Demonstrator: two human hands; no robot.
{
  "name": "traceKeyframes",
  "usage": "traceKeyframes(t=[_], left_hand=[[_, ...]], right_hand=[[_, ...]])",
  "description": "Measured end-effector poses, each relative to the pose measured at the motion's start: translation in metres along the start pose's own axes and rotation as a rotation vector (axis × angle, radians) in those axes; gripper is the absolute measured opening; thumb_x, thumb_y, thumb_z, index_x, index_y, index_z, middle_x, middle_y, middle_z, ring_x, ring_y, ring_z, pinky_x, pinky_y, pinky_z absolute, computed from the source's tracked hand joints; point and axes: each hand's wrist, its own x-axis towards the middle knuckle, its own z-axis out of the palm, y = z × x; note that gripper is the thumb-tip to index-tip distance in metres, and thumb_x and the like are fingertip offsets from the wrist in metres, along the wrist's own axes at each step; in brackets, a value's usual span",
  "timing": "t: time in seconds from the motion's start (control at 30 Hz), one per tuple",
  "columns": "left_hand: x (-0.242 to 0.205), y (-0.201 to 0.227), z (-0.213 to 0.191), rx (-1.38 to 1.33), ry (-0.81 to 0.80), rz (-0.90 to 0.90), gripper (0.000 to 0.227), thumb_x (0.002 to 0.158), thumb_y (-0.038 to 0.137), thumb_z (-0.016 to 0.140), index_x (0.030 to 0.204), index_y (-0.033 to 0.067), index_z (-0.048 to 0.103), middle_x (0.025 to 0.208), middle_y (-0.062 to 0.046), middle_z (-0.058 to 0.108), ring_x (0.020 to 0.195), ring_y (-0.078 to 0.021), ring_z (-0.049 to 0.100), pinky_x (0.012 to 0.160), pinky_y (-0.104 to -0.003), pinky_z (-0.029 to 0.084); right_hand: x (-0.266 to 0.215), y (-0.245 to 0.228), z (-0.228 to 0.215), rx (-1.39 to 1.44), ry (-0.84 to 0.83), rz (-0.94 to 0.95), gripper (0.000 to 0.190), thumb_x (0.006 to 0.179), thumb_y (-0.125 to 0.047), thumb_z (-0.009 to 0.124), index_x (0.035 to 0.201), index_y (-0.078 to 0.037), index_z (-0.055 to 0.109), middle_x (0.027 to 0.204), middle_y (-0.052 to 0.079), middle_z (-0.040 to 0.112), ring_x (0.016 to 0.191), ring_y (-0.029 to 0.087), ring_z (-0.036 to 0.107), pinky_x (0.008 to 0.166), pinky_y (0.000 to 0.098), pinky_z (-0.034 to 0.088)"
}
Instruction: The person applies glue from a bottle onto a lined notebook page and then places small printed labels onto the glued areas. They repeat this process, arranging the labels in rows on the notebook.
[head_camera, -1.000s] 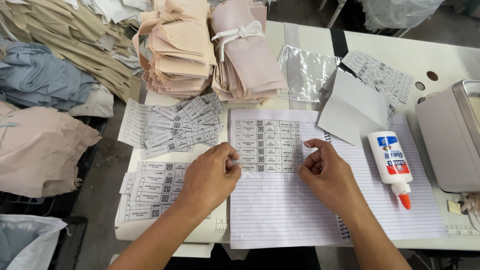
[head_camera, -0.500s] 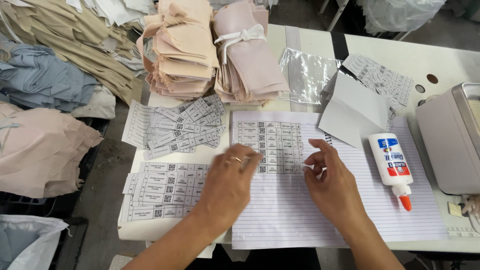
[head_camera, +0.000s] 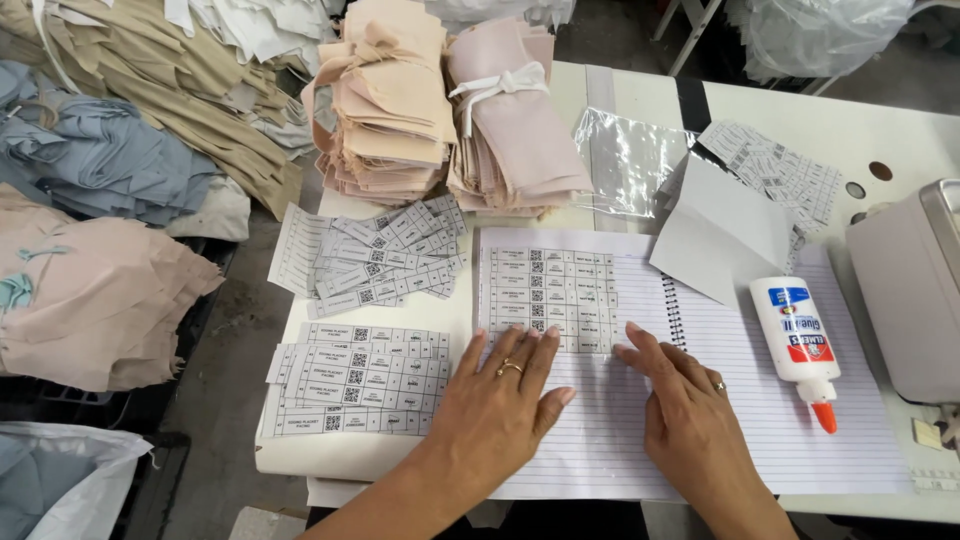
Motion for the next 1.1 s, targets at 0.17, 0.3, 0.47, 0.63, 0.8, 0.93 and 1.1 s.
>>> traceKeyframes(t=[0.17, 0.3, 0.47, 0.63, 0.8, 0.93, 1.1], left_hand=[[-0.002, -0.010, -0.008, -0.010, 0.072, 0.097, 0.058, 0.109, 0.041, 0.044, 0.155, 0.0050, 0.041, 0.141, -0.013, 0.063, 0.135, -0.0292, 0.056, 0.111, -0.055, 0.041], [0.004, -0.008, -0.013, -0.005, 0.097, 0.152, 0.058, 0.110, 0.044, 0.043, 0.153, 0.0048, 0.044, 0.147, -0.014, 0.060, 0.142, -0.0289, 0.052, 0.115, -0.055, 0.039], [0.009, -0.007, -0.008, 0.010, 0.114, 0.146, 0.056, 0.110, 0.043, 0.042, 0.146, 0.0013, 0.050, 0.135, -0.016, 0.067, 0.129, -0.0313, 0.061, 0.110, -0.056, 0.043], [0.017, -0.008, -0.003, -0.038, 0.094, 0.141, 0.061, 0.109, 0.046, 0.041, 0.154, 0.0044, 0.041, 0.147, -0.016, 0.060, 0.139, -0.0320, 0.054, 0.116, -0.055, 0.038], [0.015, -0.008, -0.027, -0.119, 0.103, 0.078, 0.050, 0.111, 0.034, 0.040, 0.152, 0.0060, 0.042, 0.155, -0.013, 0.051, 0.142, -0.0279, 0.050, 0.121, -0.051, 0.038], [-0.014, -0.004, -0.058, -0.136, 0.273, 0.138, 0.038, 0.108, 0.014, 0.054, 0.144, 0.0024, 0.053, 0.144, -0.011, 0.061, 0.136, -0.0262, 0.059, 0.118, -0.043, 0.043], [-0.067, -0.002, -0.058, -0.083, 0.292, 0.222, 0.034, 0.106, 0.024, 0.058, 0.131, 0.0024, 0.062, 0.128, -0.013, 0.069, 0.123, -0.0283, 0.068, 0.105, -0.042, 0.052]], right_hand=[[0.002, -0.004, -0.005, 0.091, -0.016, 0.047, 0.080, 0.082, 0.008, 0.048, 0.157, -0.017, 0.035, 0.134, -0.009, 0.071, 0.127, 0.022, 0.058, 0.093, 0.0459, 0.046], [-0.002, -0.006, -0.013, 0.172, 0.118, 0.028, 0.077, 0.083, 0.013, 0.045, 0.156, -0.012, 0.037, 0.130, 0.000, 0.073, 0.119, 0.022, 0.062, 0.100, 0.0423, 0.046], [-0.016, -0.006, -0.017, 0.180, 0.121, 0.069, 0.076, 0.086, 0.010, 0.046, 0.157, -0.013, 0.035, 0.136, 0.000, 0.070, 0.129, 0.021, 0.058, 0.100, 0.0420, 0.044], [-0.025, -0.015, -0.021, 0.214, 0.134, 0.019, 0.070, 0.086, 0.011, 0.045, 0.153, -0.010, 0.042, 0.140, 0.002, 0.067, 0.132, 0.027, 0.057, 0.108, 0.0419, 0.042], [-0.030, -0.036, -0.039, 0.344, 0.162, -0.084, 0.055, 0.089, 0.017, 0.043, 0.139, -0.003, 0.058, 0.138, 0.013, 0.058, 0.130, 0.026, 0.059, 0.112, 0.0361, 0.048], [-0.051, -0.021, -0.015, 0.167, 0.165, -0.153, 0.062, 0.087, 0.018, 0.044, 0.139, -0.013, 0.059, 0.145, 0.013, 0.053, 0.131, 0.030, 0.055, 0.109, 0.0441, 0.045], [-0.069, -0.017, -0.010, -0.133, 0.101, -0.197, 0.074, 0.077, 0.023, 0.050, 0.137, -0.020, 0.061, 0.144, 0.011, 0.052, 0.122, 0.029, 0.060, 0.092, 0.0420, 0.054]])
